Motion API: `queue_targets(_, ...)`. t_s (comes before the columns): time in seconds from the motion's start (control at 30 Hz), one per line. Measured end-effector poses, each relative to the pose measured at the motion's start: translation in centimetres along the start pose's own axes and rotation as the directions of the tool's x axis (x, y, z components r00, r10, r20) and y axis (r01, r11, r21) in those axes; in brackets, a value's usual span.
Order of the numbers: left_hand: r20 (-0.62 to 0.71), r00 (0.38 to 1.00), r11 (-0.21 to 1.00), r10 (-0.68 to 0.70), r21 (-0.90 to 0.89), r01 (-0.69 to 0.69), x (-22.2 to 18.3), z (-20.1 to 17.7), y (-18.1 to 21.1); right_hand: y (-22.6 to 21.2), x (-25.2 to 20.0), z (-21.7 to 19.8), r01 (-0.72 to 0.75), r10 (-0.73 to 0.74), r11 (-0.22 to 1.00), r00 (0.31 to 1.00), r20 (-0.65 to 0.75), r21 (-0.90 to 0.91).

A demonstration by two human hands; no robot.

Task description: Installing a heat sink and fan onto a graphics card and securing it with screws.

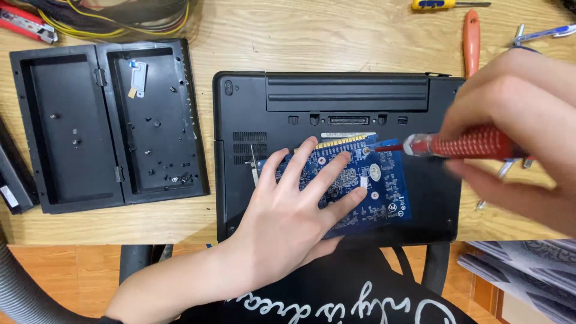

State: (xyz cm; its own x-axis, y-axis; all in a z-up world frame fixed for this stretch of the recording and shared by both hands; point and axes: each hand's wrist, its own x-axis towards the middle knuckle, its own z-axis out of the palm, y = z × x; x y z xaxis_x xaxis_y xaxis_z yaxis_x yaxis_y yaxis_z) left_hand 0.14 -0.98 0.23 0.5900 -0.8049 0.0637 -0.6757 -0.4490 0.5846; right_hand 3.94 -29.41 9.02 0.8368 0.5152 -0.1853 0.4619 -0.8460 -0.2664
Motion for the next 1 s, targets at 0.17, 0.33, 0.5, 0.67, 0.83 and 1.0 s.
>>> queue_targets(0.17, 0.001, 1.0, 1.0, -0.001, -0.005, 0.001, -0.1, 0.1, 0.1, -2.8, 2.3, -0.7, -0.203, 0.235, 0.963, 0.954, 0.184, -0.178)
queue_targets(0.33, -0.009, 1.0, 1.0, 0.002, -0.021, -0.003, -0.1, 0.0, 0.0, -3.2, 2.9, -1.9, -0.145, 0.188, 0.954, 0.971, 0.147, -0.263)
queue_targets(0.5, -0.014, 1.0, 0.999, 0.002, -0.042, -0.003, -0.2, 0.1, 0.0, -0.9, 0.9, 0.0, -0.194, 0.204, 0.977, 0.972, 0.119, -0.088)
queue_targets(0.67, -0.027, 0.999, 0.999, 0.017, -0.037, -0.018, -0.2, 0.3, -0.1, 0.5, 0.6, 0.1, -0.28, 0.33, 0.919, 0.931, 0.153, -0.277)
queue_targets(0.83, -0.031, 0.999, 0.999, 0.018, -0.043, -0.02, -0.3, 0.5, -0.2, 4.8, -2.8, 3.1, -0.208, 0.224, 0.972, 0.962, 0.159, -0.113)
queue_targets(1.0, -0.023, 1.0, 0.999, 0.015, -0.049, -0.016, -0.2, 0.5, -0.1, 2.3, -1.3, 2.2, -0.426, 0.434, 0.9, 0.892, 0.127, -0.091)
